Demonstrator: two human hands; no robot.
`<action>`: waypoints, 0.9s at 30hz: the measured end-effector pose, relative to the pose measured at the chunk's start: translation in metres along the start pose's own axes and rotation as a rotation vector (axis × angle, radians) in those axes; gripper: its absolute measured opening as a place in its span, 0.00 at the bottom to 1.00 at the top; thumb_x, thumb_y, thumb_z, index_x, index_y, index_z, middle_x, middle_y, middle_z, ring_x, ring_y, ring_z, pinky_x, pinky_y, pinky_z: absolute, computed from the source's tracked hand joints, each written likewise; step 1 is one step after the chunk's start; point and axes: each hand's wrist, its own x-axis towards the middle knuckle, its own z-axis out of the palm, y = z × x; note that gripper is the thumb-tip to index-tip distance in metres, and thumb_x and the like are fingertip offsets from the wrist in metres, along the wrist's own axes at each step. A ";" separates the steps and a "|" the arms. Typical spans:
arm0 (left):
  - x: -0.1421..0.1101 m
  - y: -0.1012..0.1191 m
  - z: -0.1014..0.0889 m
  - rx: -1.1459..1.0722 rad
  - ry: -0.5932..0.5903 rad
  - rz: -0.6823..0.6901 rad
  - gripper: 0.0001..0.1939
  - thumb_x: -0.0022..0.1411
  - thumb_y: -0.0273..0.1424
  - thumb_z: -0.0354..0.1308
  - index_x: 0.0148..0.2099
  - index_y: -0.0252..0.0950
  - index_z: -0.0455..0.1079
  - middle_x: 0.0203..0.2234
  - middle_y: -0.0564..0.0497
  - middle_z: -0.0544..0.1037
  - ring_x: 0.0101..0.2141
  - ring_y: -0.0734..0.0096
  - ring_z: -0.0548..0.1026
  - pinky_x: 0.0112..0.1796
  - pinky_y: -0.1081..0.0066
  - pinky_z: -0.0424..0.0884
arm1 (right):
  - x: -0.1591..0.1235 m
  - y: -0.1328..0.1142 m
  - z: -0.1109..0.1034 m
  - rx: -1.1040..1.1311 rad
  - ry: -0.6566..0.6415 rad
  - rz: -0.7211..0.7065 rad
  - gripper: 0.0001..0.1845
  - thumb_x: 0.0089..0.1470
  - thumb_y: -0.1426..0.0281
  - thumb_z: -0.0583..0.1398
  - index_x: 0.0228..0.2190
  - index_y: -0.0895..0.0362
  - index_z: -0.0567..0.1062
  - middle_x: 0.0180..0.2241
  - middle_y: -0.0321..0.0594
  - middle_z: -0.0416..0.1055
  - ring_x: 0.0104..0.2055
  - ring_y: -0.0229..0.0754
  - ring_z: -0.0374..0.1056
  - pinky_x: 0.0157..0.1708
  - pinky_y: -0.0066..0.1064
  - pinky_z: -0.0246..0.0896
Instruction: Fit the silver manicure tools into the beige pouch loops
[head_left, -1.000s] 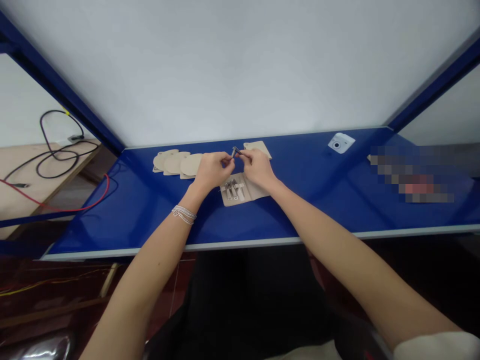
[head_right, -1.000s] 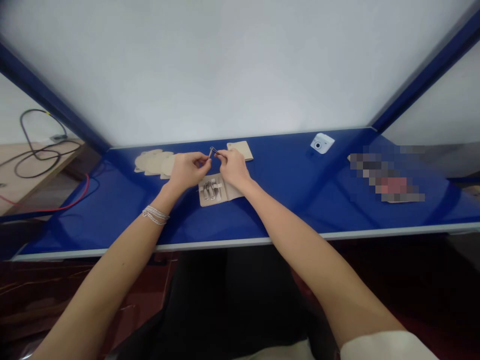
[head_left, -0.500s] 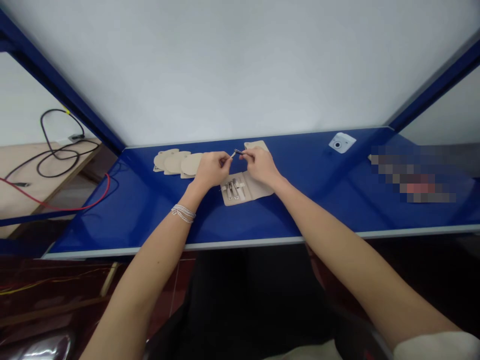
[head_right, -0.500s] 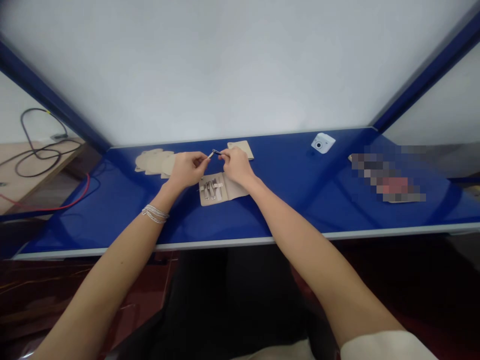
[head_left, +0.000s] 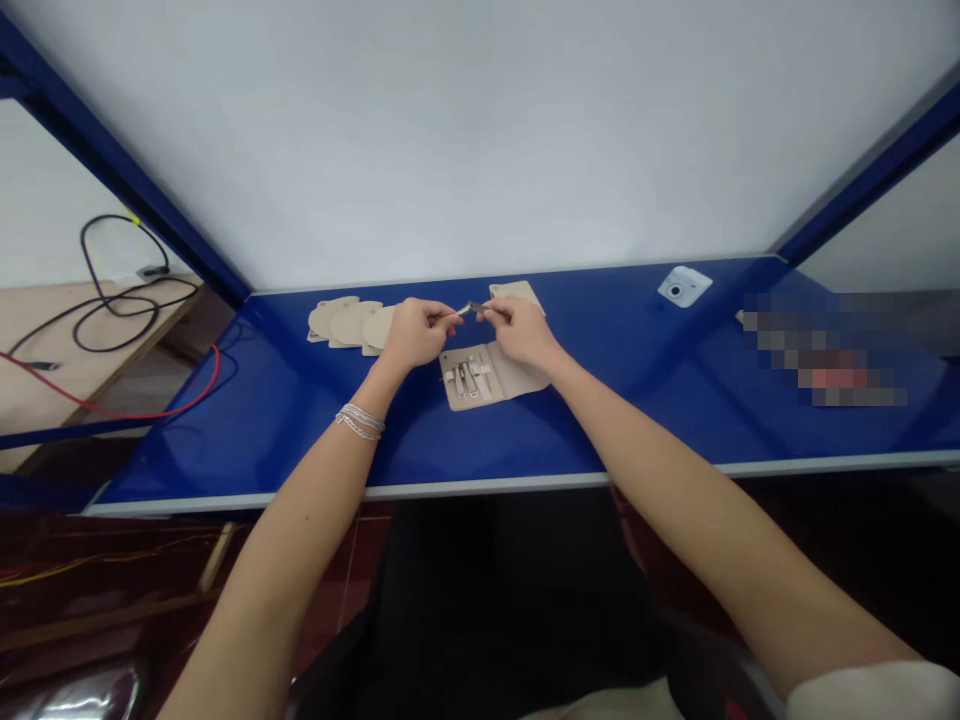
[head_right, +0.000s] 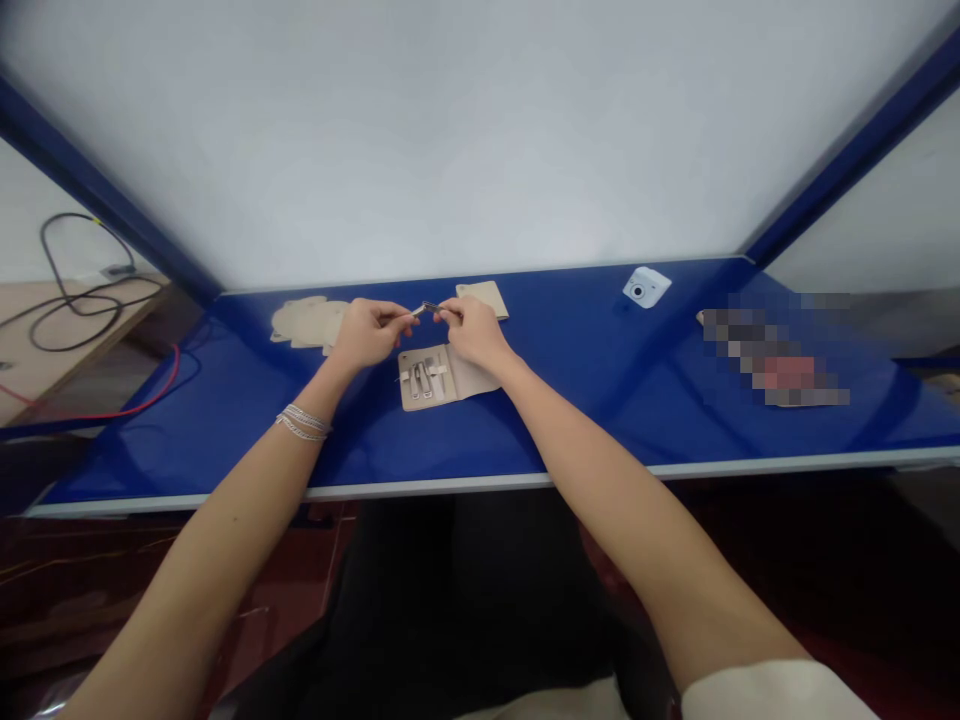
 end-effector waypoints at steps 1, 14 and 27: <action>0.000 0.000 0.000 -0.018 -0.003 -0.012 0.12 0.56 0.32 0.56 0.32 0.30 0.78 0.21 0.47 0.77 0.19 0.75 0.67 0.23 0.73 0.62 | 0.000 0.000 0.000 0.003 0.000 0.003 0.14 0.56 0.73 0.54 0.33 0.61 0.80 0.32 0.42 0.73 0.31 0.39 0.62 0.37 0.31 0.56; -0.002 0.008 0.002 -0.291 0.000 -0.140 0.08 0.55 0.30 0.58 0.29 0.29 0.76 0.17 0.51 0.73 0.15 0.80 0.64 0.18 0.77 0.60 | -0.001 0.004 0.010 0.356 -0.033 0.161 0.12 0.56 0.69 0.57 0.33 0.60 0.79 0.19 0.34 0.65 0.21 0.34 0.59 0.24 0.27 0.55; -0.002 0.007 0.009 -0.443 0.013 -0.179 0.10 0.54 0.32 0.60 0.29 0.29 0.75 0.19 0.51 0.73 0.15 0.81 0.63 0.17 0.77 0.59 | -0.006 -0.009 0.007 0.682 -0.099 0.346 0.07 0.52 0.71 0.64 0.32 0.61 0.81 0.27 0.38 0.72 0.20 0.28 0.56 0.18 0.23 0.51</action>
